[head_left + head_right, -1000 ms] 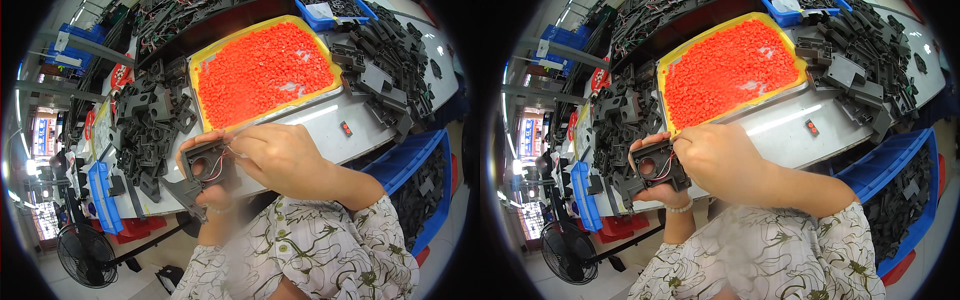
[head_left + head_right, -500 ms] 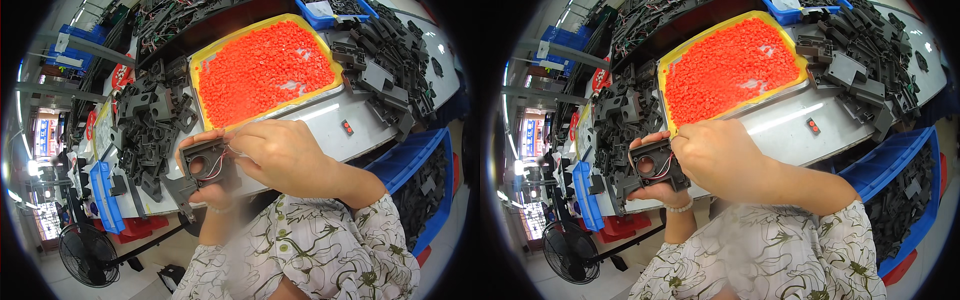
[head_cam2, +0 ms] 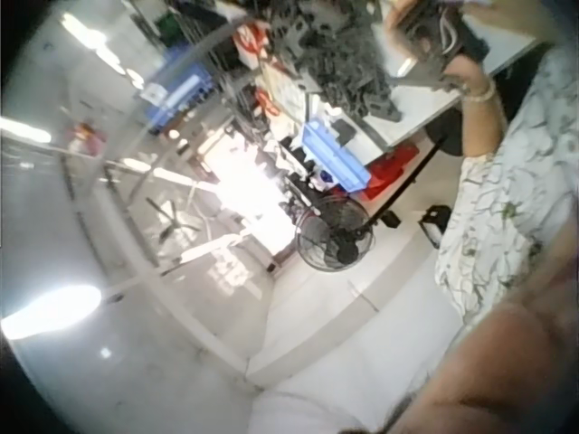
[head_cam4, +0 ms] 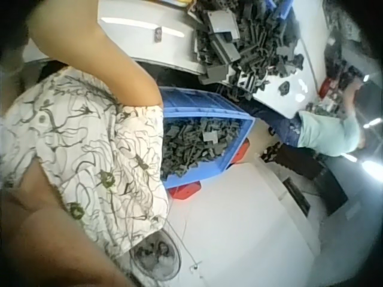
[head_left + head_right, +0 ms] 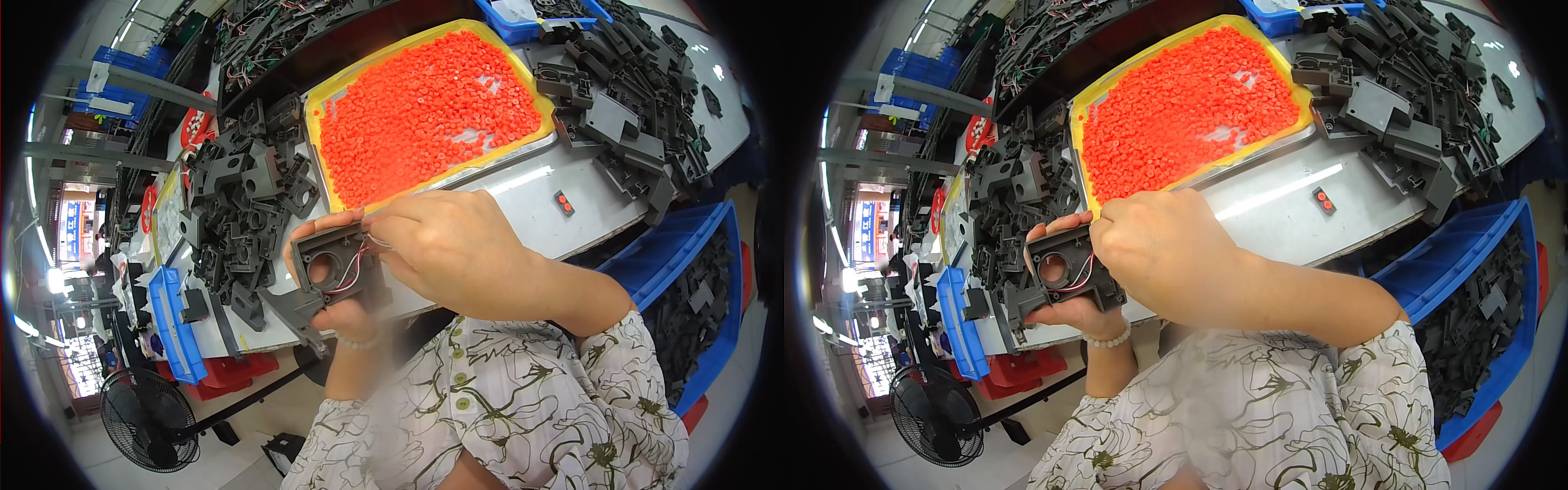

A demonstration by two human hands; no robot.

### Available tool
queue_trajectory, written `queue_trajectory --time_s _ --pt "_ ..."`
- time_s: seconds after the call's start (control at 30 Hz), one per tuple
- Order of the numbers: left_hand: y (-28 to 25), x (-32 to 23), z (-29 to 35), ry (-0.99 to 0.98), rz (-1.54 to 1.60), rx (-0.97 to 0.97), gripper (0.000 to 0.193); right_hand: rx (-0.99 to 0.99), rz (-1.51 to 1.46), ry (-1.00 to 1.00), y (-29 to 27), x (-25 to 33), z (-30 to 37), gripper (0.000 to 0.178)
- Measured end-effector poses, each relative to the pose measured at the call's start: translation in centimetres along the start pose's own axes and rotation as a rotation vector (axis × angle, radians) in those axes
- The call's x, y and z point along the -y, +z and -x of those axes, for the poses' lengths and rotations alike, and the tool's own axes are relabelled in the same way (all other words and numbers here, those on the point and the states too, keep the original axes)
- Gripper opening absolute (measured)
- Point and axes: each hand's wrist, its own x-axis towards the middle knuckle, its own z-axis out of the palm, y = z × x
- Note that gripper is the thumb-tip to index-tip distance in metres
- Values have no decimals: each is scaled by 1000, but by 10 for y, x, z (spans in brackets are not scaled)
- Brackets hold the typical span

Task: Assembling a cooling fan into a plastic housing and connecting internal wiring.

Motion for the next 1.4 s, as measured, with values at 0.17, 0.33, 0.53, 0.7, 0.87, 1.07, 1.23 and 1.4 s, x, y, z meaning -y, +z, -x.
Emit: queue_trajectory --time_s 0.17,0.33,0.53,0.7,0.87,1.07,1.23,1.4 --pt "0 -6 0 -1 -68 29 97 -60 19 -21 4 -1 1 12" --pt "-4 -5 -2 -43 -69 74 95 -127 73 -57 8 -2 2 10" --pt "-5 -5 -1 -4 -42 94 90 -102 74 -61 11 -2 0 9" --pt "-5 -4 -1 -40 -69 94 89 -96 9 -31 11 -6 -1 7" --pt "-3 -5 -1 -42 -53 113 88 13 -20 44 7 -5 -2 15" --pt "-4 -6 -3 -121 -26 90 91 -34 -59 32 6 -8 -1 14" --pt "-9 -5 -2 -124 26 88 93 -97 -96 0 10 -7 1 13" --pt "-1 -5 2 -48 -48 137 90 -46 -14 29 11 -5 2 11"
